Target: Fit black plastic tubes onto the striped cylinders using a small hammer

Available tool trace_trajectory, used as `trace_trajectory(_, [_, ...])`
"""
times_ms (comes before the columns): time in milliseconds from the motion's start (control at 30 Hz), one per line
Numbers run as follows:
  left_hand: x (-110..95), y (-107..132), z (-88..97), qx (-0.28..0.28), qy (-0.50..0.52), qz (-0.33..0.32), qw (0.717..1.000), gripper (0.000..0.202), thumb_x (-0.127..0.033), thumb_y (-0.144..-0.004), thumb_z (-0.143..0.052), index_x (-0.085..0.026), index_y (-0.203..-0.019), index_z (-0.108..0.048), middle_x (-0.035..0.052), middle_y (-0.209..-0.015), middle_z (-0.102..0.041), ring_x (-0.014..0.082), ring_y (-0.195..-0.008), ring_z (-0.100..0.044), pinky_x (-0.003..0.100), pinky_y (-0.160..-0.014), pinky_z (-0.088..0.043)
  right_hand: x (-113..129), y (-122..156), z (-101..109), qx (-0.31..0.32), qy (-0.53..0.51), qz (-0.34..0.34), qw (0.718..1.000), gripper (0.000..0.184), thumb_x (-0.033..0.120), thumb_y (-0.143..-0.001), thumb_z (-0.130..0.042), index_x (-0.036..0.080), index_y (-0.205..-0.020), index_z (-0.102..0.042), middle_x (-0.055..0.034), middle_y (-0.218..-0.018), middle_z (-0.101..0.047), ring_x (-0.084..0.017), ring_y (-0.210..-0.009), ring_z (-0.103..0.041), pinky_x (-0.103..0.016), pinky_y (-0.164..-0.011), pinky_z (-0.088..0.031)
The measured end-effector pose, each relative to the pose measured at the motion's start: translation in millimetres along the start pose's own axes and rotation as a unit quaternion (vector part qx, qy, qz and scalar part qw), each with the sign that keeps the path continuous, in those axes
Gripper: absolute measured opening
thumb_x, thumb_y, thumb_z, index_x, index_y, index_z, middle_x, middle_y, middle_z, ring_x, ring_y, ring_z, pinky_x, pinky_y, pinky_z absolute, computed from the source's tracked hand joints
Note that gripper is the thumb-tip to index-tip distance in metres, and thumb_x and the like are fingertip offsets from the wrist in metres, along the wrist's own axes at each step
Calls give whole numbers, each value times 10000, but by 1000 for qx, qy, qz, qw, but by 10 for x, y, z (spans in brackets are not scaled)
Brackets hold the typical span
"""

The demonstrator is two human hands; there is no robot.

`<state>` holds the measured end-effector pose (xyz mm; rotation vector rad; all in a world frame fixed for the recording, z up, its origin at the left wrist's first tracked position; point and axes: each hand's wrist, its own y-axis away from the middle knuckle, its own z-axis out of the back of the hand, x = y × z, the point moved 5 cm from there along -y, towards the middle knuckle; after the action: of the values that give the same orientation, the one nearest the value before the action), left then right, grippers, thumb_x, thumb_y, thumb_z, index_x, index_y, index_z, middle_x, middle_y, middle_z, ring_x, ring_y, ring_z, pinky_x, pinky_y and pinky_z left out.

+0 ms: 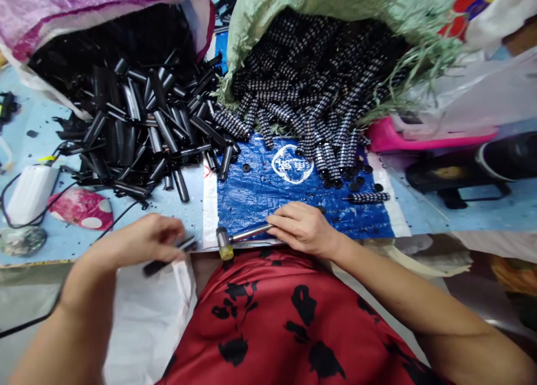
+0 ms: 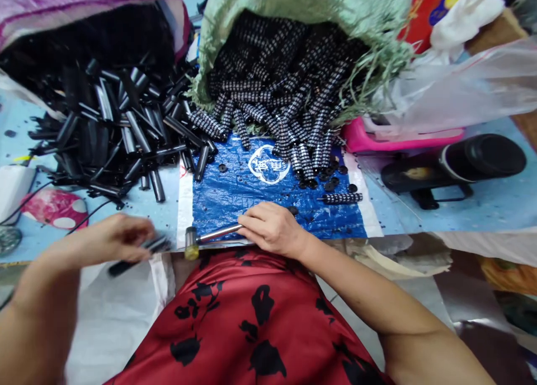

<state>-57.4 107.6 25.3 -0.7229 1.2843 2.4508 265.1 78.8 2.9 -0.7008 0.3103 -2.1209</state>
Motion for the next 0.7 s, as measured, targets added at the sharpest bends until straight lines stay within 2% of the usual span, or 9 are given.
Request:
trace_trajectory(67, [82, 157, 40, 21, 27, -5, 999, 439, -597, -805, -738, -188, -964, -726, -15, -654, -581, 144, -602, -510, 247, -554, -369, -74, 25, -15, 7, 16, -36, 999, 185, 319, -1023, -629, 166, -1039, -730, -68, -941, -721, -176, -816, -617, -330, -735, -490])
trace_trajectory(100, [49, 137, 76, -14, 28, -17, 999, 463, -613, -827, -716, -193, -1018, -736, -1, -697, -618, 156, -637, -548, 250, -583, -400, -91, 16, -34, 13, 19, -45, 999, 212, 355, -1018, -638, 166, -1027, -735, -74, -952, -721, -184, -835, -622, -338, -752, -494])
trace_trajectory(167, [-159, -60, 175, -167, -4, -45, 985, 465, -628, -875, -651, -198, -1027, -741, 35, -800, -679, 183, -706, -602, 272, -651, -440, -111, -32, -55, 17, 16, -48, 999, 299, 450, -1005, -649, 164, -1021, -738, -83, -976, -725, -197, -867, -634, -349, -782, -503])
trace_trajectory(233, [-473, -339, 267, -355, -74, -46, 931, 455, -613, -927, -571, -193, -984, -737, 81, -907, -704, 222, -775, -628, 310, -707, -446, -183, -83, 15, -8, 33, -61, 998, 330, 477, -1013, -629, 164, -1033, -734, -80, -975, -738, -191, -866, -647, -341, -796, -507])
trace_trajectory(300, [-767, -653, 303, -450, -166, -13, 878, 423, -548, -959, -521, -182, -948, -733, 128, -968, -691, 277, -857, -638, 343, -721, -433, -354, -83, 211, -62, 104, -119, 986, 288, 405, -1050, -575, 156, -1046, -720, -79, -951, -747, -186, -858, -660, -327, -808, -501])
trace_trajectory(400, [-976, -1085, 343, -419, -274, 19, 865, 348, -427, -949, -510, -171, -846, -722, 167, -947, -659, 330, -904, -628, 364, -694, -410, -702, 31, 589, -96, 263, -264, 923, 277, 341, -1068, -509, 133, -1057, -692, -117, -948, -741, -223, -874, -665, -341, -803, -476])
trace_trajectory(500, [-954, -1232, 433, -396, -311, 37, 863, 385, -370, -964, -439, -170, -785, -714, 171, -900, -652, 326, -853, -621, 368, -654, -379, -997, 169, 768, -2, 335, -379, 862, 246, 342, -1035, -534, 130, -1044, -659, -143, -922, -730, -256, -826, -656, -345, -723, -429])
trace_trajectory(600, [-896, -1153, 496, -415, -278, 38, 865, 401, -401, -979, -433, -180, -864, -747, 157, -923, -685, 316, -830, -629, 359, -629, -357, -1149, 268, 790, 50, 305, -441, 842, 231, 322, -1007, -562, 136, -1120, -642, -135, -923, -744, -256, -786, -668, -334, -674, -405])
trace_trajectory(700, [-823, -961, 488, -469, -158, 15, 869, 325, -433, -953, -544, -225, -1048, -775, 91, -942, -734, 282, -844, -653, 339, -681, -403, -1209, 384, 825, -2, 241, -469, 850, 310, 329, -985, -599, 160, -1243, -622, -93, -940, -757, -248, -785, -692, -332, -686, -447])
